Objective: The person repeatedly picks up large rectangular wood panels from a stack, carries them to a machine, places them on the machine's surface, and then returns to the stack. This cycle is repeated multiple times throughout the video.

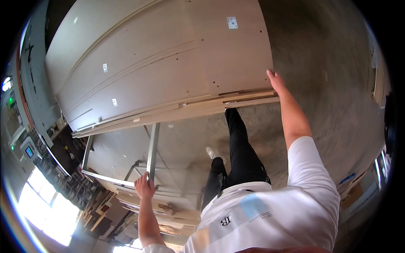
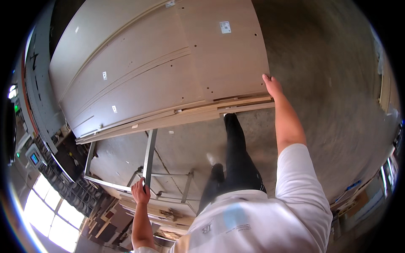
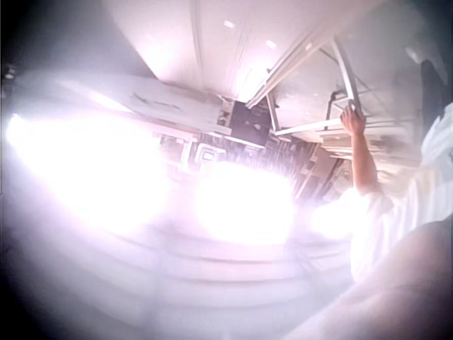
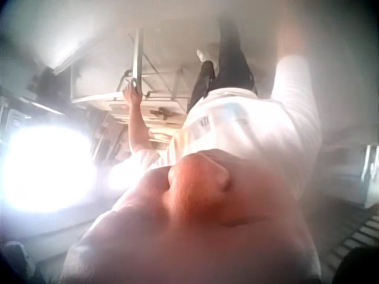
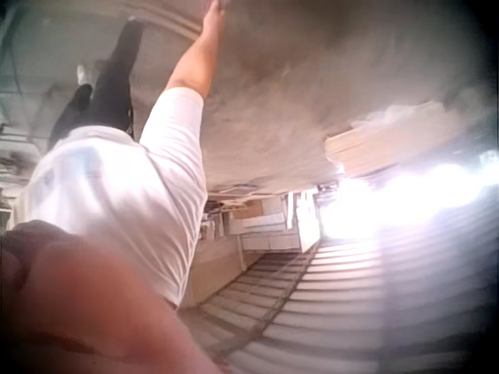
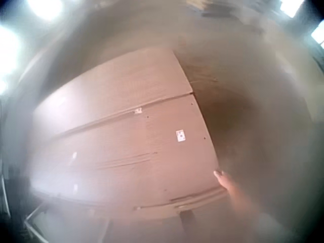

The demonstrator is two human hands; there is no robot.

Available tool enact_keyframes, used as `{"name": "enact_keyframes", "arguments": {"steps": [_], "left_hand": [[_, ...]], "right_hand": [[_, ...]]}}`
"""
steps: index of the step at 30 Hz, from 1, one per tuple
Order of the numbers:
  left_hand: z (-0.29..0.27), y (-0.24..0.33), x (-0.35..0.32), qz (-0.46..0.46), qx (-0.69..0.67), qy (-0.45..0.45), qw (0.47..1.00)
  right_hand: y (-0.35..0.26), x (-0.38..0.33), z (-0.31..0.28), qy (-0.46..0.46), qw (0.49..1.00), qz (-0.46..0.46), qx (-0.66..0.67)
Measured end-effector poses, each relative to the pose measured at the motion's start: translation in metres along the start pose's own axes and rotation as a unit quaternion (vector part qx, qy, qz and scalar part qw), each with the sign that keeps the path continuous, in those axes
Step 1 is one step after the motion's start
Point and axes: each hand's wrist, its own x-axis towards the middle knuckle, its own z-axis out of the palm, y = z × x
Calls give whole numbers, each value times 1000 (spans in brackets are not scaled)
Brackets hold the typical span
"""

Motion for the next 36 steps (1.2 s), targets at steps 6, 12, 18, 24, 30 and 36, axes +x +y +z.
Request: {"name": "enact_keyframes", "arguments": {"steps": [6,12,18,24,30,36], "left_hand": [[3,0,-14,-23,2,37,999],[13,8,-25,-65,-8,151,986],[23,-2,-41,-82,-36,267,960],[34,-16,-54,-91,-89,295,947],[35,-16,-131,-3,-294,441,848],[134,-84,-295,-84,-617,222,750]], "right_hand": [[-39,-103,-28,-118,974,-18,190],[-98,-246,-35,-298,855,33,423],[-175,-355,-23,-338,697,49,631],[-288,-428,-6,-176,726,-11,665],[-326,-584,56,-104,792,-77,596],[-325,-765,125,-115,806,-148,562]]}}
